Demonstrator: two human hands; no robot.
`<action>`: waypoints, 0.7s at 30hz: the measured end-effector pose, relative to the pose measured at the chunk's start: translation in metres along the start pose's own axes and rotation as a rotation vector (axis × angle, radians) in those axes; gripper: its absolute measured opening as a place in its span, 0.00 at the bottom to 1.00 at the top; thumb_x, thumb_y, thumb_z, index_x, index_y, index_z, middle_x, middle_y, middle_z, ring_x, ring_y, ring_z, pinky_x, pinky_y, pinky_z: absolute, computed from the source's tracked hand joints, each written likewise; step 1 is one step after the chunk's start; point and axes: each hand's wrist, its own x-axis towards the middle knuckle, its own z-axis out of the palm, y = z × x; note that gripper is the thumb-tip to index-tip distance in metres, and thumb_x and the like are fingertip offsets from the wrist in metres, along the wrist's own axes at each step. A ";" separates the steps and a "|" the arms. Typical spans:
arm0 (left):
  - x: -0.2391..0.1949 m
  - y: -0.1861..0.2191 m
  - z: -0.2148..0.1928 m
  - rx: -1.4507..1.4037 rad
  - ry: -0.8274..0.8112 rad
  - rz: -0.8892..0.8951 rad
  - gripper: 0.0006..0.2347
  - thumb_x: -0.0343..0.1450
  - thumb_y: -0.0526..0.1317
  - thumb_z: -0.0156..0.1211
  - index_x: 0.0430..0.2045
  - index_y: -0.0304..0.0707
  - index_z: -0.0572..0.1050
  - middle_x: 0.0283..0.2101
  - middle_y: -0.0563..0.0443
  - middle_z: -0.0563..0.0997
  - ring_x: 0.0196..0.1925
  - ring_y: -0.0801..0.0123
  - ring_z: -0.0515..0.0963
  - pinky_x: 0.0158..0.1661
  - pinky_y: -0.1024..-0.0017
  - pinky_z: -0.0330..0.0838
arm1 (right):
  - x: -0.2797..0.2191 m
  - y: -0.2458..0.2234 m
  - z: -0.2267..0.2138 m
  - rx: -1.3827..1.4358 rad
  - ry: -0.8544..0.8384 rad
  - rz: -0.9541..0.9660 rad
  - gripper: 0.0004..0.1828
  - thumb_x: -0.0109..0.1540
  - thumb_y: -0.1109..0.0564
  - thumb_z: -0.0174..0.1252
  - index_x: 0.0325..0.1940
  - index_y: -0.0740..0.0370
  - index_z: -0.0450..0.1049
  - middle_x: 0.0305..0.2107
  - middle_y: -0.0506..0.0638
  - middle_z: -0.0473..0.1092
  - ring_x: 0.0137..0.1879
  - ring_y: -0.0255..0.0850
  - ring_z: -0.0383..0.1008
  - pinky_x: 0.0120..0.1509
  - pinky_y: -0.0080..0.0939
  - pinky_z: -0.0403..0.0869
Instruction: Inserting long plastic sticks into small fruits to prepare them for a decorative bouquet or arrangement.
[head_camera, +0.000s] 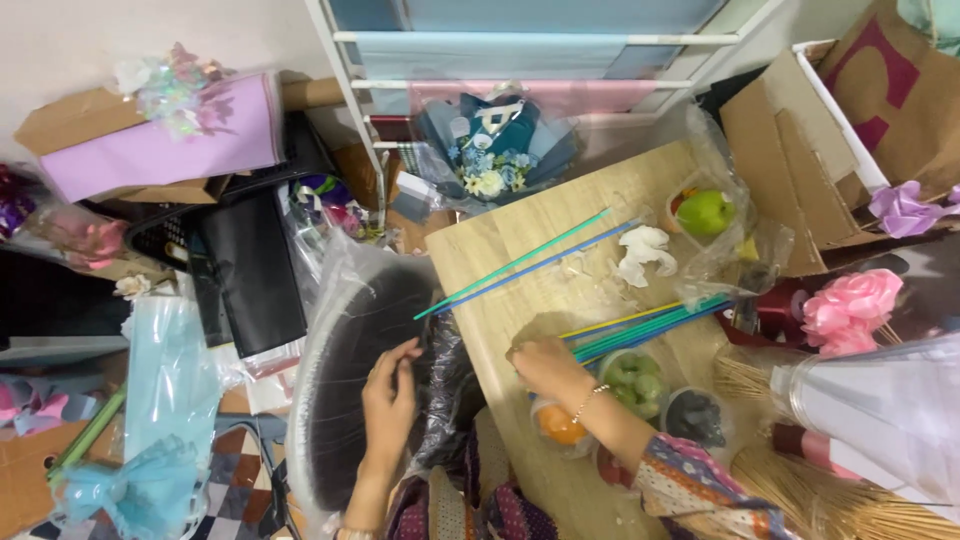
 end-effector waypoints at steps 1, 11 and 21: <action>-0.007 -0.002 -0.011 -0.035 0.029 -0.044 0.12 0.76 0.35 0.46 0.47 0.43 0.79 0.43 0.55 0.84 0.50 0.70 0.81 0.56 0.72 0.70 | 0.010 0.005 0.029 -0.164 -0.013 -0.045 0.08 0.51 0.64 0.59 0.30 0.52 0.76 0.23 0.47 0.74 0.33 0.54 0.79 0.26 0.56 0.74; -0.023 -0.013 -0.052 -0.081 0.140 -0.227 0.13 0.76 0.38 0.46 0.48 0.41 0.79 0.43 0.53 0.85 0.48 0.70 0.83 0.52 0.72 0.72 | 0.021 0.006 0.046 -0.384 -0.083 -0.149 0.15 0.49 0.71 0.64 0.19 0.51 0.74 0.18 0.40 0.70 0.25 0.39 0.73 0.22 0.41 0.71; -0.026 0.025 -0.030 -0.205 -0.036 -0.177 0.14 0.76 0.44 0.46 0.46 0.43 0.80 0.41 0.55 0.85 0.46 0.70 0.84 0.52 0.72 0.75 | 0.016 -0.006 0.006 -0.251 -0.126 -0.114 0.09 0.52 0.67 0.56 0.33 0.57 0.75 0.24 0.54 0.75 0.32 0.55 0.78 0.31 0.56 0.74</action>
